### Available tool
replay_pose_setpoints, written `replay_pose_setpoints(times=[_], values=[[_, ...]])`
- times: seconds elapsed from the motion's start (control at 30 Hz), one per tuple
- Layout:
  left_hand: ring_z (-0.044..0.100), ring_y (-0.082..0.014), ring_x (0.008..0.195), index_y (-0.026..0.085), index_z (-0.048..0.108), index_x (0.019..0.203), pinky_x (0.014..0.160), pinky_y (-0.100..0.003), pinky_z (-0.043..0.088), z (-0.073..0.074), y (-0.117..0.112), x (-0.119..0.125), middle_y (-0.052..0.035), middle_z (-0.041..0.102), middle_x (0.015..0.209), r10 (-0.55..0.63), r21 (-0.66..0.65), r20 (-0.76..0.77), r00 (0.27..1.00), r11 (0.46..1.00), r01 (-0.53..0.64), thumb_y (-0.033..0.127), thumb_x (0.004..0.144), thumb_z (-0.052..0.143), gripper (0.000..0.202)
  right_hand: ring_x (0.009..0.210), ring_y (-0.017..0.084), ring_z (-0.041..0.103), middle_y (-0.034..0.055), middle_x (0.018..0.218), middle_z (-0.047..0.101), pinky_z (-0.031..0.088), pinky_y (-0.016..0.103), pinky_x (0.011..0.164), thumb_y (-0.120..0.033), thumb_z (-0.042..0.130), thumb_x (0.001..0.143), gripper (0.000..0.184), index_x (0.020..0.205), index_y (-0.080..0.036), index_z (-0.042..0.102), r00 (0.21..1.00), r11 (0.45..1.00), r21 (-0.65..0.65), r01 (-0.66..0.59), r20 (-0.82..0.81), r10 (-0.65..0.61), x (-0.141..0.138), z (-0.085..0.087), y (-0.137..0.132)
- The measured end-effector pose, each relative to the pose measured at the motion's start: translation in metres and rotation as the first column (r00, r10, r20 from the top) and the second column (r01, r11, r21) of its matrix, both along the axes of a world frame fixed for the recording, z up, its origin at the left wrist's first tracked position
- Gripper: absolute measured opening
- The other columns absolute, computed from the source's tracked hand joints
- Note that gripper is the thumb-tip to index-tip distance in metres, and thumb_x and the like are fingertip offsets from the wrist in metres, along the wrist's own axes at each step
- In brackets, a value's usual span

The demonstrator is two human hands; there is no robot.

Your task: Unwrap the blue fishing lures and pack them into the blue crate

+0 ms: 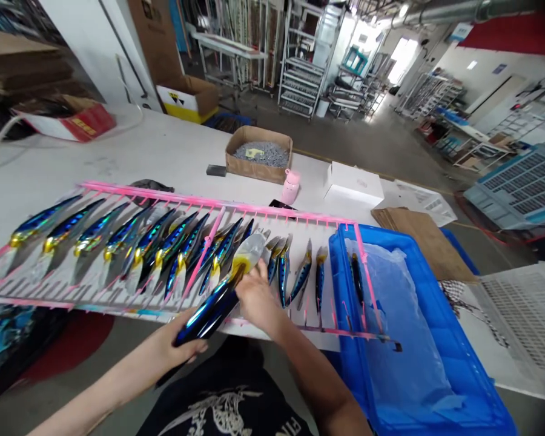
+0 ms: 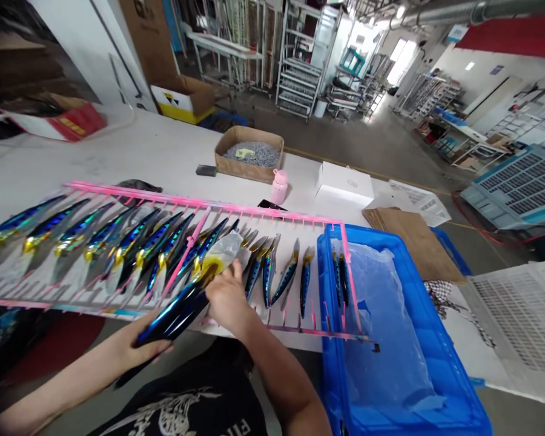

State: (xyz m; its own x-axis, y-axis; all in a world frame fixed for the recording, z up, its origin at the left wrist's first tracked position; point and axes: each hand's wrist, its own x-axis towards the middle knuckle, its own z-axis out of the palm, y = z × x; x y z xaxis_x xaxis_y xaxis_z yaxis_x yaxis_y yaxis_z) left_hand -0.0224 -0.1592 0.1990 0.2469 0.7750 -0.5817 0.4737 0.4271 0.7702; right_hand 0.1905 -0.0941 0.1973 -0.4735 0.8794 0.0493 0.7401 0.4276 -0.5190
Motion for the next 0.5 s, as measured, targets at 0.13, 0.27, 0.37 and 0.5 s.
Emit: replay_pose_setpoints(times=[0.13, 0.27, 0.37, 0.5], values=[[0.064, -0.0231, 0.087, 0.022, 0.058, 0.113, 0.08, -0.032, 0.05, -0.002, 0.034, 0.066, -0.0005, 0.07, 0.093, 0.058, 0.198, 0.099, 0.993, 0.977, -0.077, 0.043, 0.071, 0.063, 0.048, 0.13, 0.023, 0.044, 0.0123, 0.135, 0.054, 0.033, 0.044, 0.11, -0.023, 0.043, 0.088, 0.046, 0.133, -0.017, 0.049, 0.551, 0.791, -0.28, 0.543, -0.592, -0.588, 0.021, -0.036, 0.001], [0.059, -0.0166, 0.067, 0.017, 0.057, 0.105, 0.064, -0.026, 0.047, -0.025, 0.068, 0.136, 0.0014, 0.064, 0.075, 0.108, 0.08, 0.321, 0.941, 0.987, -0.141, 0.032, 0.071, 0.063, 0.038, 0.109, 0.02, 0.063, 0.0109, 0.123, 0.064, 0.051, 0.035, 0.091, -0.043, 0.023, 0.097, 0.053, 0.139, -0.015, 0.042, 0.408, 0.742, -0.414, 0.528, -0.642, -0.649, 0.043, -0.064, 0.015], [0.053, -0.0133, 0.056, 0.017, 0.057, 0.098, 0.054, -0.023, 0.042, -0.048, 0.086, 0.173, 0.0036, 0.057, 0.064, 0.135, -0.017, 0.384, 0.913, 0.99, -0.139, 0.029, 0.073, 0.06, 0.028, 0.102, 0.022, 0.066, 0.0104, 0.114, 0.07, 0.054, 0.035, 0.084, -0.048, 0.033, 0.094, 0.055, 0.134, -0.013, 0.049, 0.378, 0.69, -0.452, 0.565, -0.602, -0.703, 0.069, -0.077, 0.037], [0.051, -0.0124, 0.054, 0.017, 0.057, 0.089, 0.049, -0.022, 0.037, -0.073, 0.105, 0.199, 0.0038, 0.054, 0.059, 0.157, -0.105, 0.412, 0.897, 0.987, -0.124, 0.031, 0.076, 0.059, 0.019, 0.093, 0.022, 0.067, 0.0075, 0.101, 0.072, 0.054, 0.038, 0.081, -0.046, 0.051, 0.092, 0.042, 0.119, -0.016, 0.061, 0.415, 0.618, -0.426, 0.66, -0.479, -0.774, 0.105, -0.094, 0.064]])
